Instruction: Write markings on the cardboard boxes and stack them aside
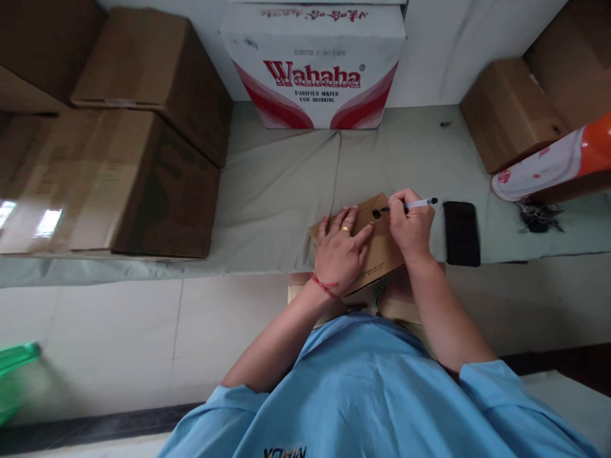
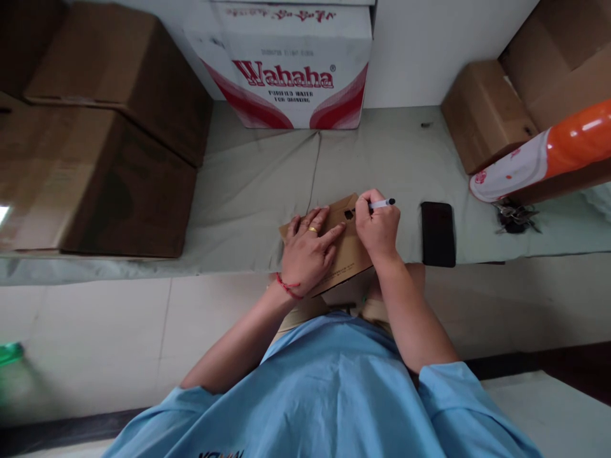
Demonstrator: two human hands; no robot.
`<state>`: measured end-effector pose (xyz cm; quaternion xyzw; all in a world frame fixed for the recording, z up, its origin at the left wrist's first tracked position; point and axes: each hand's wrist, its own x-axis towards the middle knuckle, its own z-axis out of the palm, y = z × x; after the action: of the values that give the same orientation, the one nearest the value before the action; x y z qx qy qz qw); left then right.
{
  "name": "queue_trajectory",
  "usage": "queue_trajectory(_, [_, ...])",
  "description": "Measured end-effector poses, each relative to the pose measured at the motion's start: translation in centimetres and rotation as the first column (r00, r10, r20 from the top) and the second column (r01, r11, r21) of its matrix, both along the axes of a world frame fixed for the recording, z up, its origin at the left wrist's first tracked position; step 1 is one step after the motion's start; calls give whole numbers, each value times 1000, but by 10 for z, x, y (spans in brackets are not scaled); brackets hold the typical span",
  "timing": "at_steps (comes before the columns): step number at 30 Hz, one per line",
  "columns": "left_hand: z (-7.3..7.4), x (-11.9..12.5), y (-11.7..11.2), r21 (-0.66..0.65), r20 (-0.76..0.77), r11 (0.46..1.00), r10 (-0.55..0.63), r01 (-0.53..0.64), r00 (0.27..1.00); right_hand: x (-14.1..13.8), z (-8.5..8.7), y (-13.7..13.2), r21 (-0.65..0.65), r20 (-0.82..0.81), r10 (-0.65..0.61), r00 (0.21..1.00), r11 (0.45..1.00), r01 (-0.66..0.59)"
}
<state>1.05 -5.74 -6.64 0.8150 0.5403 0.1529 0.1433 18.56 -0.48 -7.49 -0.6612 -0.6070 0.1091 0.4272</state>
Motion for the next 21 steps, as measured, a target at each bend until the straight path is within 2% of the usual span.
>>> queue_trajectory(10, [2,1,0,-13,1,1000,-1,1,1000,1,0,-1,-1,73,-40,997,999,40])
queue_trajectory(21, [-2,0,0,13,6,1000,-7,7,1000,2,-1,-2,25,124,-67,990,998,64])
